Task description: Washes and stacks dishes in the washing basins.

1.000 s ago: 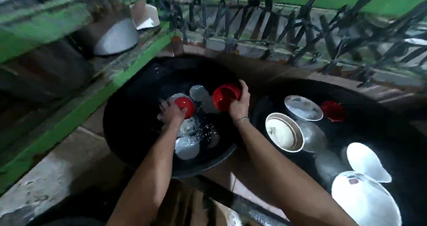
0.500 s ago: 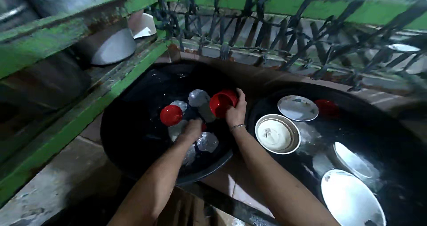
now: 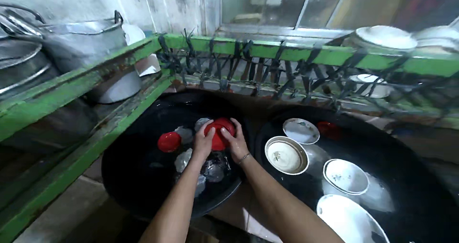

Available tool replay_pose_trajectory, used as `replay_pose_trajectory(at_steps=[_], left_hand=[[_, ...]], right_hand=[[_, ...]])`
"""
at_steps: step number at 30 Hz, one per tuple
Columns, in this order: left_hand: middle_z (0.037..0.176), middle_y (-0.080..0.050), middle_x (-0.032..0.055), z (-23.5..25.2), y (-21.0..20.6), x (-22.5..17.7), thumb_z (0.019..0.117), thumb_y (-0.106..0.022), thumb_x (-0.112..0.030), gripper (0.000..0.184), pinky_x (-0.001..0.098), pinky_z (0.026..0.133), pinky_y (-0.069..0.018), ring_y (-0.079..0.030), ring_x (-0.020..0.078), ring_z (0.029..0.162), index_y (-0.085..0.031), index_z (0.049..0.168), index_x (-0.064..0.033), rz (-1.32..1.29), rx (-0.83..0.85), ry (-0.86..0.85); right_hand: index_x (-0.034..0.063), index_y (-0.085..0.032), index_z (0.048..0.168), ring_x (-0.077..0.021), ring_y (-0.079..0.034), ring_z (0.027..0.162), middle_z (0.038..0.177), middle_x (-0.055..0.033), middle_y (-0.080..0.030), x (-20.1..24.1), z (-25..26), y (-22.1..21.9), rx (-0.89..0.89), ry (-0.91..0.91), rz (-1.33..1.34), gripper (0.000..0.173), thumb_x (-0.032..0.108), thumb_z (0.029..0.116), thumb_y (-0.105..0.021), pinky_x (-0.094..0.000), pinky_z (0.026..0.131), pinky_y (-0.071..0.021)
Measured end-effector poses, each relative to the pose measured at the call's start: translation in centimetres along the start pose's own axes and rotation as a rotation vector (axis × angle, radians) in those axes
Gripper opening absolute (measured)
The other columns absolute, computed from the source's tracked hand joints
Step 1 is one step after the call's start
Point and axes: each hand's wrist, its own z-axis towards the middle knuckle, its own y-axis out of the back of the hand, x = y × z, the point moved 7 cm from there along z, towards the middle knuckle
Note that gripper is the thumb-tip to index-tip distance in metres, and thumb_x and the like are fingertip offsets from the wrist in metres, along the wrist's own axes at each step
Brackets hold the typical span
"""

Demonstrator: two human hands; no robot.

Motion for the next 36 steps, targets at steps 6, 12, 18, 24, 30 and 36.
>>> replay_pose_trajectory(at_steps=[6, 12, 18, 24, 30, 36], left_hand=[[0.146, -0.059, 0.0160, -0.4, 4.4, -0.2, 0.1113, -0.043, -0.037, 0.046, 0.0547, 0.115, -0.0421, -0.054, 0.0304, 0.137, -0.058, 0.145, -0.0086, 0.284, -0.004, 0.032], [0.150, -0.042, 0.0354, 2.1, 18.1, 10.4, 0.0808, -0.087, -0.038, 0.106, 0.0676, 0.104, -0.0453, -0.047, 0.0518, 0.135, -0.026, 0.158, 0.0018, 0.570, -0.382, 0.619], [0.132, -0.061, 0.0295, 3.3, 17.0, 10.4, 0.0929, -0.075, -0.014, 0.051, 0.0665, 0.098, -0.0499, -0.061, 0.0457, 0.120, -0.058, 0.140, -0.0029, 0.261, -0.314, 0.443], [0.119, -0.069, 0.0171, 0.2, 8.7, 2.2, 0.1003, -0.068, -0.020, 0.043, 0.0452, 0.088, -0.0602, -0.070, 0.0256, 0.104, -0.054, 0.137, -0.0023, -0.460, -0.298, 0.345], [0.137, -0.059, 0.0200, -0.3, 2.6, 2.9, 0.1018, -0.064, -0.015, 0.055, 0.0511, 0.096, -0.0557, -0.063, 0.0316, 0.120, -0.042, 0.151, -0.0081, -0.538, -0.230, 0.441], [0.130, -0.065, 0.0178, -0.9, 2.6, 3.3, 0.0999, -0.066, -0.010, 0.042, 0.0475, 0.096, -0.0562, -0.065, 0.0277, 0.115, -0.056, 0.140, -0.0046, -0.551, -0.262, 0.383]], right_hand=[[0.0190, -0.035, 0.154, -0.0311, -0.063, 0.118, 0.142, -0.0168, -0.055, -0.4, -1.4, 0.8, -0.096, -0.124, 0.123, 0.078, 0.008, 0.0890, -0.075, -0.0513, 0.091, -0.0579], [0.0194, -0.030, 0.155, -0.0346, -0.065, 0.113, 0.140, -0.0196, -0.055, -1.2, -1.7, 0.9, -0.197, -0.185, 0.096, 0.074, 0.016, 0.0949, -0.073, -0.0545, 0.084, -0.0594], [0.0164, -0.030, 0.156, -0.0345, -0.061, 0.121, 0.145, -0.0204, -0.052, -1.2, -1.1, 1.1, -0.214, -0.133, -0.071, 0.079, 0.016, 0.0919, -0.077, -0.0561, 0.092, -0.0569], [0.0217, -0.033, 0.157, -0.0458, -0.057, 0.120, 0.143, -0.0295, -0.049, -2.1, 1.0, -0.3, -0.308, -0.163, -0.151, 0.082, 0.019, 0.0892, -0.079, -0.0625, 0.088, -0.0538], [0.0226, -0.033, 0.155, -0.0395, -0.062, 0.117, 0.142, -0.0237, -0.053, -2.7, 1.3, -2.4, -0.279, -0.148, 0.066, 0.082, 0.043, 0.0899, -0.079, -0.0595, 0.086, -0.0570], [0.0234, -0.027, 0.157, -0.0351, -0.060, 0.120, 0.145, -0.0178, -0.051, -1.8, 0.7, -2.5, -0.206, -0.140, 0.310, 0.084, 0.036, 0.0901, -0.076, -0.0563, 0.087, -0.0561]])
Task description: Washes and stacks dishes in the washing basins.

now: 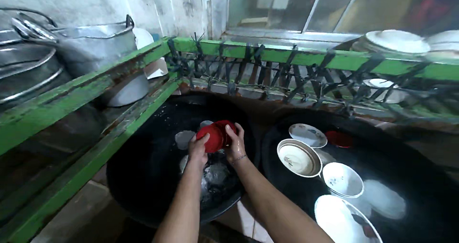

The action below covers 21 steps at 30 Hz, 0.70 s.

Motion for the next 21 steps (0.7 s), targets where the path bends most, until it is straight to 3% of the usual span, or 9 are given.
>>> replay_pose_trajectory(at_steps=[3, 6, 10, 12, 14, 16, 19, 21], left_hand=[[0.130, -0.065, 0.0163, -0.6, 0.1, 0.1, 0.1003, -0.066, -0.012, 0.043, 0.0473, 0.095, -0.0567, -0.066, 0.0269, 0.115, -0.054, 0.141, -0.0066, -0.062, -0.002, -0.002], [0.127, -0.066, 0.0167, -0.5, 0.2, -0.3, 0.0999, -0.066, -0.009, 0.045, 0.0464, 0.094, -0.0582, -0.067, 0.0265, 0.112, -0.052, 0.143, -0.0062, -0.134, 0.005, -0.023], [0.123, -0.067, 0.0149, -0.6, 0.4, -0.7, 0.1013, -0.064, -0.010, 0.041, 0.0436, 0.093, -0.0586, -0.068, 0.0236, 0.108, -0.053, 0.141, -0.0053, -0.122, 0.033, -0.048], [0.126, -0.066, 0.0143, -0.6, 0.6, -0.4, 0.1029, -0.061, -0.013, 0.042, 0.0448, 0.095, -0.0581, -0.067, 0.0241, 0.112, -0.050, 0.143, -0.0068, -0.155, 0.068, -0.034], [0.126, -0.066, 0.0139, -0.5, 0.5, -0.2, 0.1043, -0.059, -0.016, 0.040, 0.0444, 0.096, -0.0578, -0.067, 0.0239, 0.113, -0.049, 0.142, -0.0067, -0.209, 0.071, -0.012], [0.127, -0.065, 0.0141, -0.3, 0.0, 0.3, 0.1057, -0.057, -0.016, 0.038, 0.0438, 0.096, -0.0573, -0.066, 0.0238, 0.114, -0.049, 0.142, -0.0060, -0.252, 0.047, -0.014], [0.130, -0.064, 0.0149, -0.8, -0.9, 0.7, 0.1065, -0.055, -0.015, 0.040, 0.0453, 0.099, -0.0562, -0.065, 0.0249, 0.117, -0.047, 0.144, -0.0069, -0.283, 0.052, -0.057], [0.130, -0.064, 0.0143, -1.0, -1.3, 0.4, 0.1063, -0.056, -0.016, 0.040, 0.0450, 0.100, -0.0560, -0.065, 0.0244, 0.117, -0.047, 0.144, -0.0071, -0.301, 0.079, -0.069]], right_hand=[[0.0217, -0.030, 0.156, -0.0341, -0.062, 0.117, 0.141, -0.0174, -0.055, 0.1, 0.1, 0.0, 0.001, -0.026, 0.055, 0.081, 0.037, 0.0906, -0.074, -0.0540, 0.087, -0.0575], [0.0242, -0.031, 0.156, -0.0327, -0.062, 0.117, 0.140, -0.0160, -0.056, 0.0, 0.0, 0.2, -0.028, -0.101, 0.069, 0.069, 0.048, 0.0993, -0.062, -0.0516, 0.086, -0.0561], [0.0203, -0.032, 0.156, -0.0289, -0.061, 0.122, 0.142, -0.0140, -0.056, 0.2, 0.1, 0.1, 0.056, -0.038, 0.047, 0.070, 0.049, 0.0983, -0.062, -0.0503, 0.095, -0.0549], [0.0134, -0.037, 0.154, -0.0253, -0.060, 0.124, 0.141, -0.0134, -0.058, 0.7, 0.0, -0.1, 0.105, 0.026, 0.078, 0.062, 0.049, 0.1045, -0.049, -0.0473, 0.102, -0.0531], [0.0113, -0.045, 0.149, -0.0237, -0.062, 0.123, 0.136, -0.0120, -0.062, 1.2, -0.1, -0.6, 0.151, 0.041, 0.180, 0.058, 0.052, 0.1082, -0.037, -0.0469, 0.102, -0.0535], [0.0136, -0.048, 0.147, -0.0236, -0.063, 0.120, 0.134, -0.0111, -0.064, 1.1, -0.1, -1.0, 0.151, -0.008, 0.240, 0.060, 0.056, 0.1078, -0.033, -0.0470, 0.098, -0.0554], [0.0189, -0.050, 0.145, -0.0275, -0.067, 0.106, 0.130, -0.0122, -0.063, 0.2, -0.6, -0.8, 0.078, -0.126, 0.310, 0.056, 0.058, 0.1047, -0.042, -0.0465, 0.079, -0.0598], [0.0180, -0.053, 0.138, -0.0273, -0.069, 0.099, 0.123, -0.0119, -0.065, 0.4, -0.3, -0.8, 0.080, -0.139, 0.379, 0.050, 0.054, 0.1038, -0.044, -0.0458, 0.073, -0.0602]])
